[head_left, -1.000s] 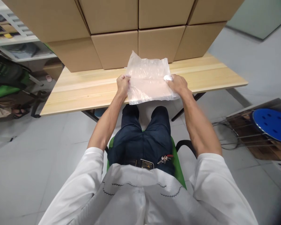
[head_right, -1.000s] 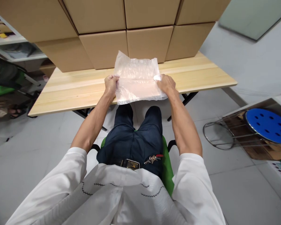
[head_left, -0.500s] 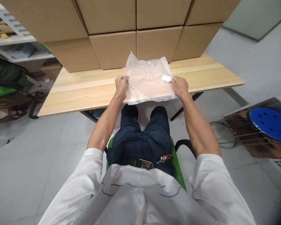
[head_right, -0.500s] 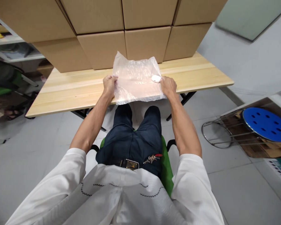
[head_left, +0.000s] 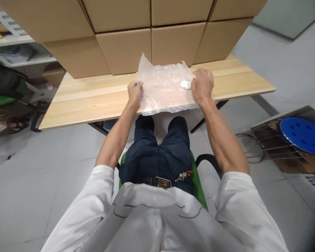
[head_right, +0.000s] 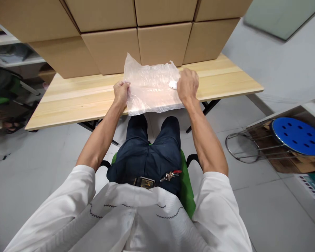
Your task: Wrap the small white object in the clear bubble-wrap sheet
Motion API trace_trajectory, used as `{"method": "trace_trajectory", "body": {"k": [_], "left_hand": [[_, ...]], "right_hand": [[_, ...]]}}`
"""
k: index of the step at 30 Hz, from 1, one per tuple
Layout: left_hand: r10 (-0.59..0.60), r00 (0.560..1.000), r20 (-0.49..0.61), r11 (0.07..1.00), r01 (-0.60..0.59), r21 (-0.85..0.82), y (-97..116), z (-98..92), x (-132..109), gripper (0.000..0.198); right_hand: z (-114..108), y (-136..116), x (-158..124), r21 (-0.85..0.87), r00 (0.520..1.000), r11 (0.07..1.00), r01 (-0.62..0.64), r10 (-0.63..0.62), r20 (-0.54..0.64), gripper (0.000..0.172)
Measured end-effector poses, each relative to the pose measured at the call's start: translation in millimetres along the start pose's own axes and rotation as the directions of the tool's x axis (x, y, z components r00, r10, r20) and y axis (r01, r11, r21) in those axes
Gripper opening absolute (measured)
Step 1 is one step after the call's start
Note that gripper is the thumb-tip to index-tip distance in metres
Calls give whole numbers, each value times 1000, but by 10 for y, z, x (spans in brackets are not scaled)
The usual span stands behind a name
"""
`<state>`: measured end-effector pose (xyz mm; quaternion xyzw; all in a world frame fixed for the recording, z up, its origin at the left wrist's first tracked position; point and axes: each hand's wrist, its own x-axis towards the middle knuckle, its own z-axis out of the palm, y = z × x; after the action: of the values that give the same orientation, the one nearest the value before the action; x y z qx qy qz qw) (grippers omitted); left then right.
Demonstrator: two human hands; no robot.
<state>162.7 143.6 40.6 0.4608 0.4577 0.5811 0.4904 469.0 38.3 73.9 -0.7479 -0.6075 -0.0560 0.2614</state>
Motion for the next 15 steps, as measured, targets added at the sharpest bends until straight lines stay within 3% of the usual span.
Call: {"method": "trace_trajectory", "body": {"k": [3, 6, 15], "left_hand": [[22, 1000, -19, 1000, -21, 7, -22, -10, 17, 45], [26, 998, -54, 1000, -25, 14, -42, -13, 37, 39], [11, 995, -94, 1000, -12, -9, -65, -12, 85, 22]], "right_hand": [[28, -150, 36, 21, 971, 990, 142, -143, 192, 60], [115, -161, 95, 12, 939, 996, 83, -82, 333, 69], [227, -11, 202, -27, 934, 999, 25, -13, 358, 64]]}}
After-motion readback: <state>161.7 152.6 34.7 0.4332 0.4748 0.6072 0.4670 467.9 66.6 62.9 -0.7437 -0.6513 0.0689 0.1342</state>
